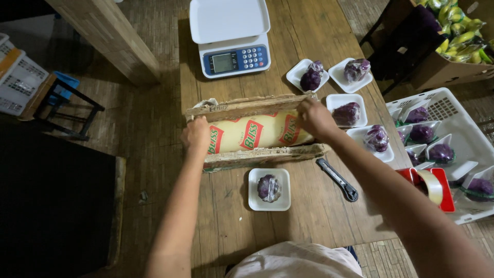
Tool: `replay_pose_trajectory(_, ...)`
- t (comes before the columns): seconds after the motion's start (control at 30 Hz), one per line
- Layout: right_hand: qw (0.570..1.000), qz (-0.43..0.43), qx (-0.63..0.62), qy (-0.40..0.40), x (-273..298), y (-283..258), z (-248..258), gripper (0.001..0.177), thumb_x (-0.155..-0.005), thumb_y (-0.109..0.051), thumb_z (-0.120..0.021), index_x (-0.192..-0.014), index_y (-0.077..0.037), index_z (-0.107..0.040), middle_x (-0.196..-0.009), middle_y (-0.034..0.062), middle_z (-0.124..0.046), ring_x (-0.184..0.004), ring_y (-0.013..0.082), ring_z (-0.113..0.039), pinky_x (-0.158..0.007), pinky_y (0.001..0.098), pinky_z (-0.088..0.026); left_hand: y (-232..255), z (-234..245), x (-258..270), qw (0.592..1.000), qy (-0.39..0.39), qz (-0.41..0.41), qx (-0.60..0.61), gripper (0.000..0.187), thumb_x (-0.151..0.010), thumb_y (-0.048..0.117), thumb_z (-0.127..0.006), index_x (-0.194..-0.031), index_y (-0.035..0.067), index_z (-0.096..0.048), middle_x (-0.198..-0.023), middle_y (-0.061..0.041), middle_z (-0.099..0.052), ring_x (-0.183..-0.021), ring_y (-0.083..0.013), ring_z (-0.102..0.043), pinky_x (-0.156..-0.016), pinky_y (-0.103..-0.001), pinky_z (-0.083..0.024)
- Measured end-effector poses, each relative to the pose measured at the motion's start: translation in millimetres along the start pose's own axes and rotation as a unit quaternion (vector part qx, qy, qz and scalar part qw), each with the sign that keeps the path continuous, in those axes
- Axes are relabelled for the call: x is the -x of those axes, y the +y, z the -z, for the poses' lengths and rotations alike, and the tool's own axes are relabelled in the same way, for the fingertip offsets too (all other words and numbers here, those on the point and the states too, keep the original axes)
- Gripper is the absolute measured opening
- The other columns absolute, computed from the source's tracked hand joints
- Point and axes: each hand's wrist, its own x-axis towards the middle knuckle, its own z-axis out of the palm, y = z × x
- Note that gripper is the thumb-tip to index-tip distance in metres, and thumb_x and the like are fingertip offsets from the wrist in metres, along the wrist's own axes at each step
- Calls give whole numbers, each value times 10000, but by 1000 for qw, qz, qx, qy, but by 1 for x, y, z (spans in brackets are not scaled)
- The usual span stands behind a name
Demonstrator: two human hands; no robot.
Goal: Packaging purple produce by placing them on foam trays and wrapping them with plastic film.
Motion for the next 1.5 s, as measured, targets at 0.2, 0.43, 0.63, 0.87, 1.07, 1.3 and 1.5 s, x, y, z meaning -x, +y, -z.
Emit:
replay_pose_trajectory(0.2,892,-275,-352,-70,-11,-2,52,144,-891,-219,-702,-985,-116,-737,-824,147,-721,-796,359,-726,-719,461,-549,20,7,29,996,39,-73,-46,406,-1066,207,-376,-1420,47,-497,-1105,-248,-743,-1089,-418,-718,-882,-541,-584)
replay_pose_trajectory(0.43,931,-132,-323,-108,-16,-7,68,307,-844,-120,-733,-1145,-60,-747,-1102,249,-702,-873,449,-715,-779,540,-567,87,-65,54,917,127,-363,102,297,-887,174,-732,-1164,74,-692,-1203,-208,-582,-1120,-426,-629,-843,-509,-591)
replay_pose_trajectory(0.63,955,-92,-266,-89,-2,12,10,181,-855,-98,-707,-1032,-74,-736,-1036,170,-667,-895,393,-714,-794,475,-589,132,-103,74,882,113,-451,73,359,-777,252,-794,-1107,147,-699,-1114,-83,-592,-1084,-332,-602,-857,-448,-539)
replay_pose_trajectory(0.87,929,-194,-313,-45,-4,16,19,117,-925,-160,-742,-1032,-124,-713,-903,99,-695,-869,316,-718,-787,438,-565,147,-132,58,863,160,-480,22,194,-754,253,-738,-931,205,-673,-1015,1,-617,-1030,-259,-603,-820,-437,-550)
replay_pose_trajectory(1.07,927,-212,-306,-41,3,8,26,57,-944,-131,-714,-997,-115,-725,-899,94,-678,-853,304,-720,-761,421,-569,164,-129,67,765,366,-529,1,31,-778,157,-658,-773,146,-629,-799,-37,-551,-784,-237,-627,-612,-369,-537)
replay_pose_trajectory(1.3,897,-256,-358,-30,9,-2,47,104,-958,-34,-661,-1045,-50,-715,-923,156,-680,-874,344,-740,-766,448,-582,175,-162,45,830,247,-501,4,108,-883,163,-629,-803,97,-659,-813,-101,-603,-774,-308,-699,-590,-400,-573)
replay_pose_trajectory(1.5,905,-273,-325,-38,9,-3,39,123,-931,-100,-712,-1053,-88,-722,-938,152,-705,-910,367,-733,-778,481,-585,171,-139,65,821,217,-526,-38,98,-874,142,-626,-892,102,-714,-936,-155,-612,-903,-386,-694,-653,-483,-590)
